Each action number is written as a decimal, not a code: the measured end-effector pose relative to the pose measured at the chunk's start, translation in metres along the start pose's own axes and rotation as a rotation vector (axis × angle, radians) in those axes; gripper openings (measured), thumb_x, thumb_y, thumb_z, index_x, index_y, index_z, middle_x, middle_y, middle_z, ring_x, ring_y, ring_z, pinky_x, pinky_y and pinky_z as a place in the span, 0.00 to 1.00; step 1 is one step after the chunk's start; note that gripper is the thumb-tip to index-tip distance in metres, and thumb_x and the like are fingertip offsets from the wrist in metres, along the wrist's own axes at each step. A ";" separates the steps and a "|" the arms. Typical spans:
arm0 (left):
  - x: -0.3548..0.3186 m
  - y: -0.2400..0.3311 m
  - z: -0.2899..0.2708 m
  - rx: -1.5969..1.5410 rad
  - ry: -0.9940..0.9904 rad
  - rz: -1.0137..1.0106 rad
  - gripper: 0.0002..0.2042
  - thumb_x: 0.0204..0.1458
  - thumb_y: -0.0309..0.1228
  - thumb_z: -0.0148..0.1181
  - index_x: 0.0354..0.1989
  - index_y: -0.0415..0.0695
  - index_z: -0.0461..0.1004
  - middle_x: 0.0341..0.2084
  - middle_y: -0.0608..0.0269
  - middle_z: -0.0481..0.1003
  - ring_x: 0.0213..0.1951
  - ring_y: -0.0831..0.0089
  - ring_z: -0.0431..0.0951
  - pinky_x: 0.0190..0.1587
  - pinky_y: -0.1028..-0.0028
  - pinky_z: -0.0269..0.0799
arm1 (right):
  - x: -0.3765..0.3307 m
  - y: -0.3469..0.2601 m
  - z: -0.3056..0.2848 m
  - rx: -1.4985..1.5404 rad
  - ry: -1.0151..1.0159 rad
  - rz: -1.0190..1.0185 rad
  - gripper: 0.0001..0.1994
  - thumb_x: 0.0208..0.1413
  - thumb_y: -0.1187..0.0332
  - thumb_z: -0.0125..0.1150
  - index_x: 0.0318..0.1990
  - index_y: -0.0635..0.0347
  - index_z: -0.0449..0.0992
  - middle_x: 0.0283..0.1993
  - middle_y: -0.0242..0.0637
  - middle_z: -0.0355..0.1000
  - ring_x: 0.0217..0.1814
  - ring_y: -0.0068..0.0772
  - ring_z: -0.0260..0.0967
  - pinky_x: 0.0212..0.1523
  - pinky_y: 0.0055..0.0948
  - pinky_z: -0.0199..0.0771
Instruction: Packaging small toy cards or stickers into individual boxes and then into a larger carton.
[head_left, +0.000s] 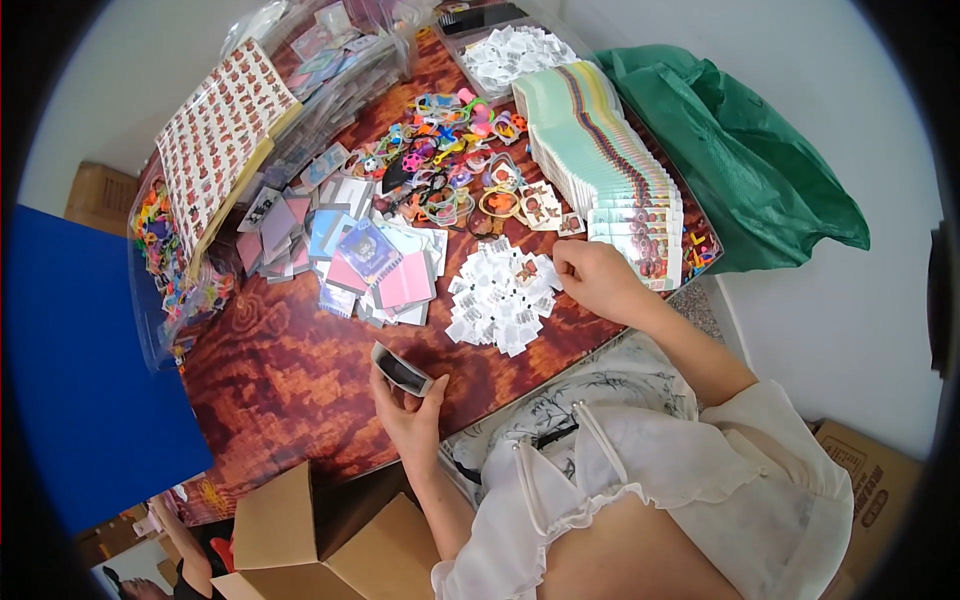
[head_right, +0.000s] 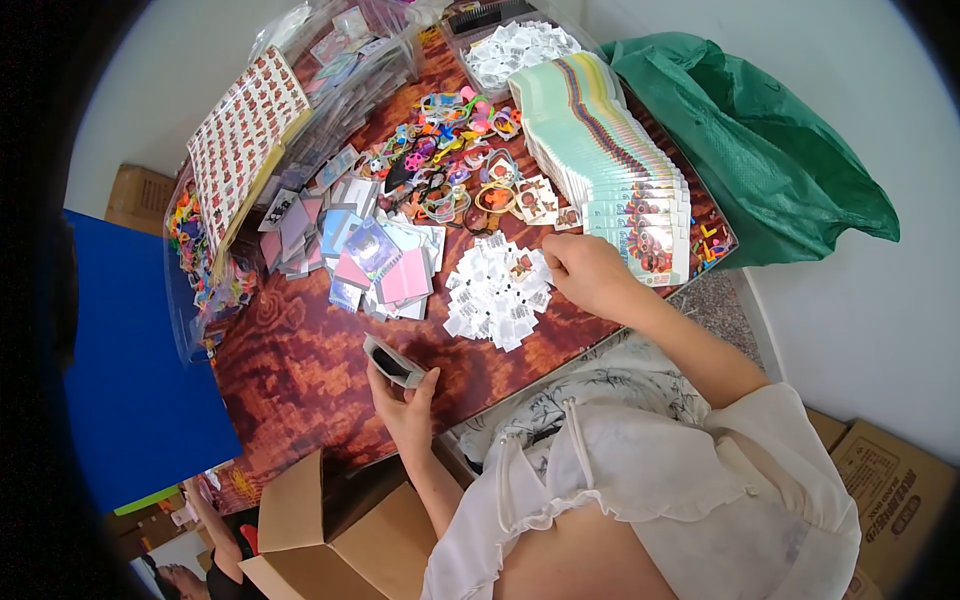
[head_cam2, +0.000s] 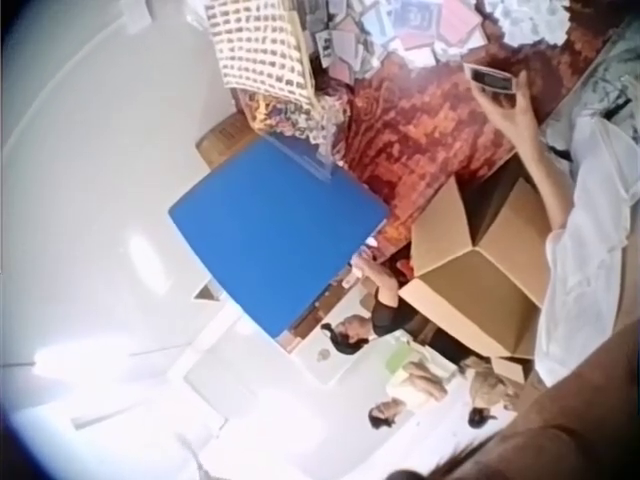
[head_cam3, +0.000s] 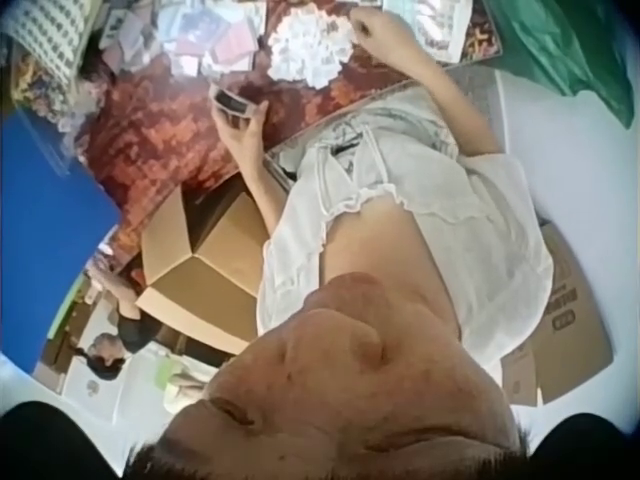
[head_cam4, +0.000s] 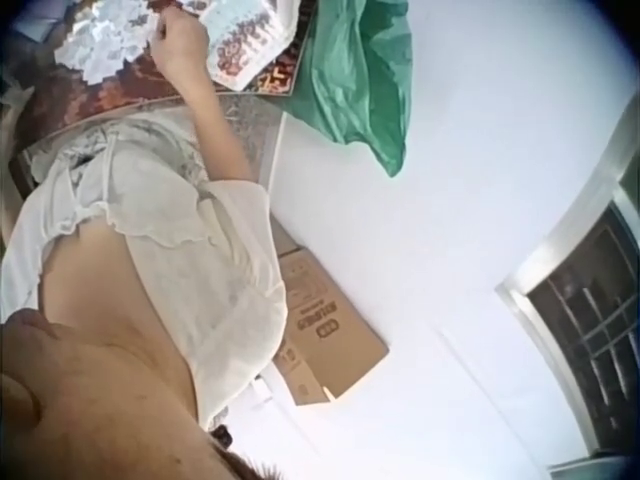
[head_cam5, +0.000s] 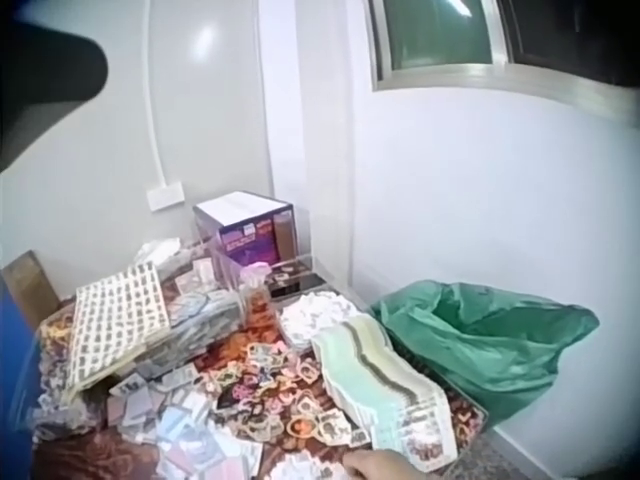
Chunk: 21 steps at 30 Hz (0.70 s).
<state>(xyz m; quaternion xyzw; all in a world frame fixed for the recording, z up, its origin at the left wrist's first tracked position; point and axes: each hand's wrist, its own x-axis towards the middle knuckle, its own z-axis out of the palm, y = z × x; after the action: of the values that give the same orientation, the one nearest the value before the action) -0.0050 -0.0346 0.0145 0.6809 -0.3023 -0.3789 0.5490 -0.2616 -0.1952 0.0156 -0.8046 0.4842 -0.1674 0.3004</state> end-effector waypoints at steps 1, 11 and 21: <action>0.001 -0.001 0.001 -0.005 -0.003 0.001 0.41 0.42 0.18 0.71 0.66 0.40 0.57 0.47 0.64 0.65 0.45 0.75 0.70 0.47 0.76 0.72 | 0.002 0.001 -0.004 0.066 -0.071 0.034 0.04 0.49 0.78 0.56 0.32 0.61 0.70 0.28 0.44 0.72 0.32 0.49 0.71 0.32 0.45 0.69; -0.052 0.014 -0.046 -0.019 0.338 0.139 0.40 0.38 0.15 0.71 0.63 0.39 0.60 0.52 0.61 0.67 0.49 0.74 0.70 0.50 0.72 0.72 | 0.023 0.012 0.043 0.034 -0.004 -0.114 0.12 0.46 0.80 0.55 0.41 0.65 0.73 0.36 0.50 0.73 0.41 0.54 0.72 0.42 0.42 0.72; -0.234 0.066 -0.131 -0.145 0.957 0.314 0.41 0.38 0.28 0.75 0.63 0.34 0.59 0.58 0.51 0.66 0.61 0.62 0.67 0.61 0.64 0.65 | 0.038 0.019 0.004 0.343 -0.139 -0.071 0.02 0.60 0.76 0.57 0.39 0.60 0.72 0.29 0.24 0.65 0.30 0.12 0.60 0.28 0.16 0.58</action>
<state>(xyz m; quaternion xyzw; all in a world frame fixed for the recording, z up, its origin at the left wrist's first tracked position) -0.0178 0.2125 0.1368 0.6847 -0.0885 0.0424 0.7222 -0.2547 -0.2341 -0.0007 -0.7678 0.3980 -0.2018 0.4597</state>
